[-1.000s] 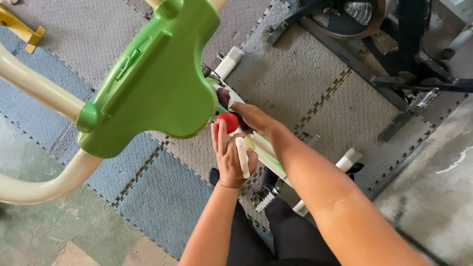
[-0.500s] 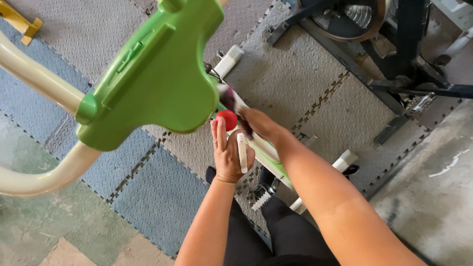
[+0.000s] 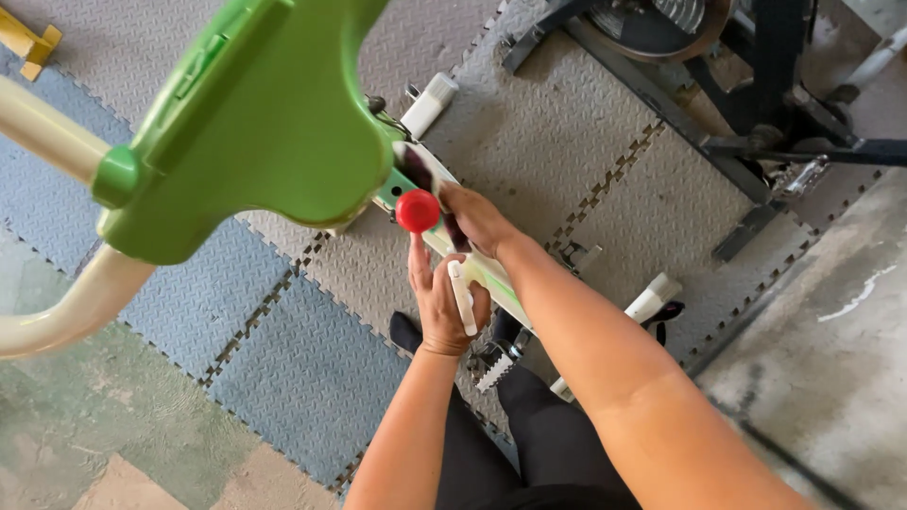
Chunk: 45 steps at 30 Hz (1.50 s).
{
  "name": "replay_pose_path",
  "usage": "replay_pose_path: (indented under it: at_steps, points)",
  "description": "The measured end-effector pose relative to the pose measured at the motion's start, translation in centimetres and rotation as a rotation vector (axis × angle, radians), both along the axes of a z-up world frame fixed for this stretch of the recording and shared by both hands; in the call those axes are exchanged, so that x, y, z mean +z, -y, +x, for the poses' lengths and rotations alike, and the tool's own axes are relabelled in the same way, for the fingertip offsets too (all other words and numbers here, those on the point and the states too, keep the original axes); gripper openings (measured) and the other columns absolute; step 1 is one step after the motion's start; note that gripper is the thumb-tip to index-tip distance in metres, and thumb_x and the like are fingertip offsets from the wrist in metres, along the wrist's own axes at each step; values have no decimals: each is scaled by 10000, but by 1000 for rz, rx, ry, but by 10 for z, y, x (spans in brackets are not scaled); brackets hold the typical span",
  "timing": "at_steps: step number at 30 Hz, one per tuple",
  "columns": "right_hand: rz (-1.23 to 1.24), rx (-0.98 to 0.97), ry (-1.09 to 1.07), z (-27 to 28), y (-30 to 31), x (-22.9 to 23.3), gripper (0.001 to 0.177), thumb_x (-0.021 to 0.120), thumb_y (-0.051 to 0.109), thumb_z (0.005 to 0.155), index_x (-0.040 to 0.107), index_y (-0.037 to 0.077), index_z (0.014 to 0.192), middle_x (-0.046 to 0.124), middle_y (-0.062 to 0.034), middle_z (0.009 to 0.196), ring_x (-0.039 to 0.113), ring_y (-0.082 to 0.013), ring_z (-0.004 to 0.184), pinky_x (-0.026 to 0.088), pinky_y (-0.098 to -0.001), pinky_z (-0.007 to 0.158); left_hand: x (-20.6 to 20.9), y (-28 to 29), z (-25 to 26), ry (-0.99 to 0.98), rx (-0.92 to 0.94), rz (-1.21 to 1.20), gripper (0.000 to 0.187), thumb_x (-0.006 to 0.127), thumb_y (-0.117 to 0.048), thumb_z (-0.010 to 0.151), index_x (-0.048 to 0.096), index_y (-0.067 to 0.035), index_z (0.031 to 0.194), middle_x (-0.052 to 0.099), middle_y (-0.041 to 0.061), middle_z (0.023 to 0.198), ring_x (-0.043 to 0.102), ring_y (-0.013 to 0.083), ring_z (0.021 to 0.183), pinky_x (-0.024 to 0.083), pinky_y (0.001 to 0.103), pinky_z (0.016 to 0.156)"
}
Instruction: Cleaning the handlebars, frame, and seat of a stationary exercise bike using a cleaning cloth and a spray bottle.
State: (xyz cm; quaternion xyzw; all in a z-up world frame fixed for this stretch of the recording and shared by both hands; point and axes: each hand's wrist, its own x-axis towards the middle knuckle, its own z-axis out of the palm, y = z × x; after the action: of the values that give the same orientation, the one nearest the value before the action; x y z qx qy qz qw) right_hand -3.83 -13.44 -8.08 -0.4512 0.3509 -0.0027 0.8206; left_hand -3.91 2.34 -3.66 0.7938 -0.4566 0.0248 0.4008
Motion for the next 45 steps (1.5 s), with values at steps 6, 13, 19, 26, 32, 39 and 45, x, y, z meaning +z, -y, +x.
replay_pose_path:
  at_steps: [6, 13, 19, 26, 32, 39, 45]
  points:
    - [-83, -13, -162, -122, -50, -200, 356, 466, 321, 1045, 666, 36, 1118, 677, -79, 875, 618, -170, 715, 518, -348, 674, -31, -15, -1, -185, -95, 53, 461, 620, -88, 770, 556, 9, 1216, 458, 323, 1492, 577, 432, 1255, 518, 455, 1067]
    - [-44, -187, -334, -145, -74, -126, 321, 476, 308, 1003, 646, 130, 1209, 705, -82, 982, 688, -199, 830, 561, -397, 738, -55, -32, 12, -479, -39, 312, 505, 625, -116, 775, 595, -28, 1271, 675, 216, 1145, 663, 415, 1031, 562, 455, 891]
    - [-107, -374, -99, -76, -69, -103, 424, 523, 322, 1028, 642, 76, 1352, 703, -57, 1219, 631, -147, 1084, 493, -303, 945, -48, -28, 34, -587, -98, 445, 247, 672, -146, 765, 688, -57, 995, 726, 204, 933, 702, 414, 899, 577, 457, 821]
    - [-153, -352, 57, -19, -75, -34, 484, 541, 232, 1023, 543, 42, 1467, 637, -121, 1327, 597, -202, 1148, 485, -348, 998, -20, -34, 72, -672, -114, 392, 256, 659, -162, 755, 684, -84, 998, 738, 186, 974, 701, 408, 937, 568, 458, 840]
    - [-715, -443, 61, -42, -114, -76, 488, 545, 148, 997, 475, 8, 1459, 578, -188, 1410, 580, -309, 1313, 432, -390, 1146, -42, -56, 98, -492, -364, 353, 410, 652, -130, 735, 632, -42, 1135, 684, 231, 1041, 642, 450, 1017, 536, 498, 899]
    - [-1239, -428, -195, -25, -114, -62, 600, 746, 219, 834, 537, -16, 1344, 607, -240, 1291, 557, -448, 1236, 427, -498, 1089, -55, -72, 111, -456, -519, 333, 411, 623, -116, 763, 614, -23, 1163, 667, 222, 1043, 639, 451, 1000, 545, 504, 895]
    - [-1420, -562, -221, 17, -115, -50, 584, 852, 256, 845, 561, 37, 1302, 634, -185, 1244, 579, -418, 1186, 438, -507, 1046, -46, -78, 118, -439, -636, 313, 400, 615, -110, 779, 625, -42, 1172, 678, 196, 1040, 652, 432, 996, 551, 489, 896]
